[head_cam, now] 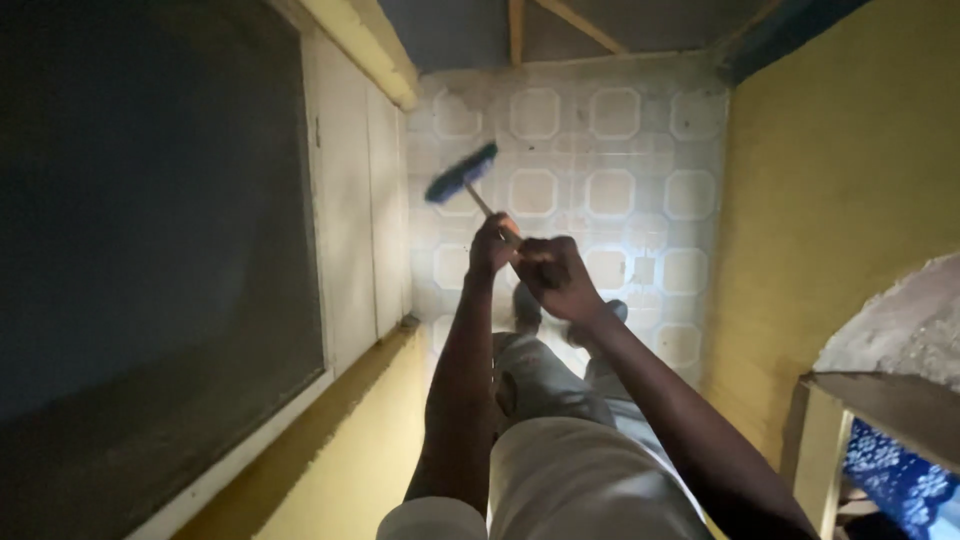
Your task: The person sweeps the tiled floor and corners of a room with a broom, moving the broom head across the floor and then toward a blue bucket.
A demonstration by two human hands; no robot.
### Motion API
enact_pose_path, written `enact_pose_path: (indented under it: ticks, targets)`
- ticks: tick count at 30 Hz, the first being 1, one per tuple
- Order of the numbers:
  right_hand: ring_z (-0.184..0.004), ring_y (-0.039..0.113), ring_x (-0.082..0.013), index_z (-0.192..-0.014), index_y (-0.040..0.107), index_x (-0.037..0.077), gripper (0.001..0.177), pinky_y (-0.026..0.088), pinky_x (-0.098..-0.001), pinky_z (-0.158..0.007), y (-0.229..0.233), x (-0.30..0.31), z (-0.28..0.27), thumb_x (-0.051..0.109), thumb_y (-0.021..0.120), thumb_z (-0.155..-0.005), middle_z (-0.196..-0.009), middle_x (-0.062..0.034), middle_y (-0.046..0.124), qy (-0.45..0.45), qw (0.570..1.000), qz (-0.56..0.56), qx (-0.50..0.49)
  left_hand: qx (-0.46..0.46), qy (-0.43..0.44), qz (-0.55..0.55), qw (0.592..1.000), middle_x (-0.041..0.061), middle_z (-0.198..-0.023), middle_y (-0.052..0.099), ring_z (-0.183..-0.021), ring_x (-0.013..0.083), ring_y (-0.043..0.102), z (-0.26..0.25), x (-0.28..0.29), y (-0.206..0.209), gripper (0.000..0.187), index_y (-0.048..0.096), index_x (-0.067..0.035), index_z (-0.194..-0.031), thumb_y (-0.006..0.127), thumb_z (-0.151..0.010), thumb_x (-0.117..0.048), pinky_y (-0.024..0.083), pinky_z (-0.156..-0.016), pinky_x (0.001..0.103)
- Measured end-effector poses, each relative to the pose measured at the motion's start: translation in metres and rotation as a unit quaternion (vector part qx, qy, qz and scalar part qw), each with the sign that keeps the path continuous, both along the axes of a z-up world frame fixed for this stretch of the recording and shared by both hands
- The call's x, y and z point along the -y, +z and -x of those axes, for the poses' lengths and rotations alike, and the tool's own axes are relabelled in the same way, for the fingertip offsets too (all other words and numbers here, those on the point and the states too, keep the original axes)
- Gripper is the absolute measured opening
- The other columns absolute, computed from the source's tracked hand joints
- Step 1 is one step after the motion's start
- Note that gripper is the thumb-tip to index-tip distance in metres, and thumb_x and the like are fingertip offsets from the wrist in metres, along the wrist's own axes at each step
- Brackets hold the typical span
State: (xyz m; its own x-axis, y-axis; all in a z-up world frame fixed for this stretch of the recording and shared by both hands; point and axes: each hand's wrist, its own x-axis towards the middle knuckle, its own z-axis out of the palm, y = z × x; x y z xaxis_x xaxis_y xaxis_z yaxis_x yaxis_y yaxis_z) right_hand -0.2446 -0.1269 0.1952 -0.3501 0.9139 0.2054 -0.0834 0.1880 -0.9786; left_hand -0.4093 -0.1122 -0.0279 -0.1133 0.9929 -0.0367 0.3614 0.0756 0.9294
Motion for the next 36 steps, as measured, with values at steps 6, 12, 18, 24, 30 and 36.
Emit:
enact_pose_path:
  ticks: [6,12,18,24,30,36]
  targets:
    - [-0.101,0.068,-0.0202,-0.115,0.055,0.006,0.035,0.054,-0.0317,-0.084,0.076,0.028,-0.013,0.000,0.077,-0.088,-0.112,-0.0094,0.068,0.084,0.975,-0.051,0.198,-0.202,-0.099,0.253,0.941,0.019,-0.093,0.072,-0.095,0.0382,0.069,-0.011,0.074,-0.021,0.030,0.073,-0.009,-0.085,0.082,-0.082,-0.037,0.055,-0.082,0.045]
    - [-0.078,0.064,-0.0172,-0.102,0.070,0.000,0.016,0.047,-0.0306,-0.067,0.142,0.027,0.016,-0.013,0.068,-0.092,-0.086,-0.0129,0.068,0.217,0.959,0.131,0.124,-0.134,-0.100,0.225,0.960,0.010,-0.095,0.078,-0.098,0.0296,0.074,0.018,0.106,-0.022,0.012,0.077,-0.017,-0.085,0.072,-0.077,-0.025,0.057,-0.085,0.039]
    - [-0.086,0.066,-0.0142,-0.116,0.054,0.006,0.035,0.056,-0.0322,-0.073,0.104,0.044,0.033,-0.010,0.068,-0.089,-0.102,-0.0091,0.065,0.162,0.948,0.260,-0.090,-0.087,0.108,0.133,0.981,0.009,-0.092,0.074,-0.093,0.0320,0.071,0.047,0.097,-0.026,0.015,0.069,-0.016,-0.091,0.072,-0.077,-0.024,0.056,-0.081,0.042]
    - [-0.093,0.066,-0.0160,-0.119,0.049,0.010,0.030,0.054,-0.0306,-0.078,0.055,0.051,0.000,-0.004,0.069,-0.101,-0.108,-0.0104,0.063,0.087,0.996,0.022,0.004,-0.257,-0.041,0.109,0.959,0.011,-0.088,0.072,-0.092,0.0338,0.070,0.009,0.073,-0.025,0.017,0.068,-0.014,-0.080,0.074,-0.077,-0.029,0.057,-0.081,0.044]
    - [-0.074,0.059,-0.0169,-0.106,0.056,0.009,0.031,0.048,-0.0314,-0.066,0.049,0.073,-0.080,0.009,0.083,-0.091,-0.092,-0.0097,0.057,0.006,0.979,-0.013,0.205,0.452,-0.051,0.042,0.890,0.014,-0.097,0.068,-0.094,0.0314,0.066,-0.126,0.094,-0.002,0.024,0.072,-0.011,-0.100,0.065,-0.098,-0.035,0.050,-0.087,0.039]
    - [-0.070,0.054,-0.0132,-0.088,0.064,0.003,0.024,0.044,-0.0328,-0.061,0.107,0.051,-0.198,0.022,0.071,-0.100,-0.076,-0.0051,0.058,-0.052,0.977,0.059,0.198,-0.041,-0.251,0.150,0.955,0.008,-0.096,0.071,-0.096,0.0276,0.070,-0.222,0.034,0.007,0.019,0.072,-0.019,-0.090,0.077,-0.075,-0.030,0.056,-0.082,0.041]
